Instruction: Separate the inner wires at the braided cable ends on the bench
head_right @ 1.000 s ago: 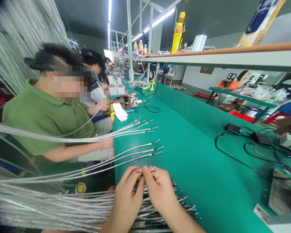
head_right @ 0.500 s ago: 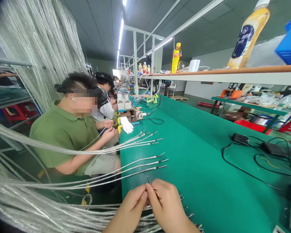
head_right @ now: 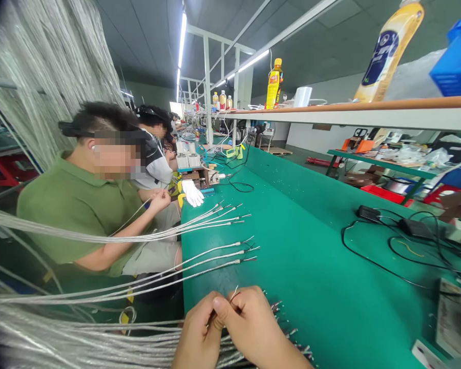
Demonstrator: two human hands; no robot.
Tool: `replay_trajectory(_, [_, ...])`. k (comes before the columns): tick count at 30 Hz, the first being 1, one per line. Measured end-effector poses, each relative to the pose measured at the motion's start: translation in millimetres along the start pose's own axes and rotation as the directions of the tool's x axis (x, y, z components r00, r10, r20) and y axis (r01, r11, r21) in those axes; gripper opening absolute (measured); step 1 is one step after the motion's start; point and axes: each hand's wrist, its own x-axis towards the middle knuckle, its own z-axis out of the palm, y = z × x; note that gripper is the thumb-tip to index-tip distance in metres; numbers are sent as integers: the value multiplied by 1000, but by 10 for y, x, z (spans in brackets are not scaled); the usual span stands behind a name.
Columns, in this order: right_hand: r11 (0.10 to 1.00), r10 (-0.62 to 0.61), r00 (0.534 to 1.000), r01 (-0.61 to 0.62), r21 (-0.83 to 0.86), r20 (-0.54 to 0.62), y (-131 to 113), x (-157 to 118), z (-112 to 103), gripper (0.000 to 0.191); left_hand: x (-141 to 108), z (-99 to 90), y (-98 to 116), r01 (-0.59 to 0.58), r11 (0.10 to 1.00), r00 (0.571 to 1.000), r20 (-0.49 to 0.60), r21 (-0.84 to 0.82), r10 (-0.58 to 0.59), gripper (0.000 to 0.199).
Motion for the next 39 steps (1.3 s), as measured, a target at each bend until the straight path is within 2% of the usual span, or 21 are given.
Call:
replay_trajectory(4, [983, -62, 997, 67, -171, 35, -15, -12, -10, 64, -10, -6, 22, 24, 1000, 998, 64, -7, -24, 31])
replay_trajectory(7, [930, -118, 993, 121, -347, 28, -67, -24, -39, 57, 6, -35, 74, 83, 995, 989, 128, -53, -76, 31])
replay_trajectory(10, [833, -167, 986, 149, -533, 16, -98, -35, -70, 46, 42, -73, 95, 146, 975, 975, 192, -165, -113, 35])
replay_trajectory(12, [829, -169, 986, 134, -543, -15, -79, -29, -67, 45, 63, -91, 82, 196, 942, 967, 215, -271, -139, 37])
replay_trajectory(14, [918, -99, 993, 65, -391, -66, -39, -10, -38, 51, 72, -97, 57, 231, 916, 965, 196, -328, -173, 39])
replay_trajectory(16, [994, 79, 994, -85, -72, -78, -6, 11, 4, 62, 67, -94, 33, 227, 923, 970, 155, -310, -187, 39])
replay_trajectory(17, [977, 183, 983, -178, 113, -30, -1, 19, 22, 66, 63, -92, 26, 216, 932, 974, 135, -291, -184, 39])
replay_trajectory(18, [918, 275, 961, -274, 287, 41, -5, 22, 36, 69, 57, -92, 25, 206, 939, 976, 123, -274, -178, 38])
replay_trajectory(20, [730, 376, 901, -432, 529, 217, -32, 16, 42, 69, 49, -93, 36, 203, 947, 977, 117, -247, -179, 36])
replay_trajectory(22, [603, 410, 857, -511, 613, 312, -59, 8, 18, 66, 46, -92, 59, 212, 952, 975, 106, -221, -193, 34])
replay_trajectory(23, [628, 427, 859, -507, 590, 283, -64, 7, -2, 65, 45, -86, 70, 216, 954, 975, 93, -207, -201, 33])
replay_trajectory(25, [839, 398, 914, -398, 372, 80, -59, 16, -54, 64, 40, -65, 82, 216, 957, 976, 48, -193, -211, 34])
replay_trajectory(26, [930, 327, 943, -312, 195, -55, -53, 25, -80, 64, 37, -52, 82, 213, 958, 977, 24, -193, -212, 36])
replay_trajectory(28, [981, 167, 963, -184, -66, -211, -49, 39, -115, 62, 31, -26, 73, 203, 959, 978, -8, -198, -209, 38])
replay_trajectory(29, [983, 158, 962, -175, -57, -224, -55, 40, -119, 63, 29, -17, 66, 199, 960, 979, -11, -200, -205, 39])
replay_trajectory(31, [945, 279, 949, -245, 218, -144, -83, 27, -91, 64, 31, -9, 55, 192, 962, 981, 8, -193, -194, 41])
replay_trajectory(33, [756, 395, 918, -350, 553, 40, -109, 8, -35, 64, 39, -14, 58, 200, 965, 980, 46, -173, -195, 41])
replay_trajectory(34, [668, 414, 905, -378, 641, 102, -112, 5, -14, 63, 43, -19, 67, 207, 965, 978, 65, -162, -198, 40])
replay_trajectory(35, [648, 411, 905, -377, 662, 113, -105, 10, -8, 63, 46, -26, 78, 211, 965, 977, 76, -155, -201, 39])
replay_trajectory(37, [798, 346, 938, -294, 526, -2, -59, 41, -73, 64, 38, -41, 98, 213, 965, 976, 72, -155, -204, 36])
replay_trajectory(39, [935, 244, 952, -181, 305, -185, 6, 93, -263, 66, 14, -56, 102, 202, 966, 979, 28, -162, -200, 37])
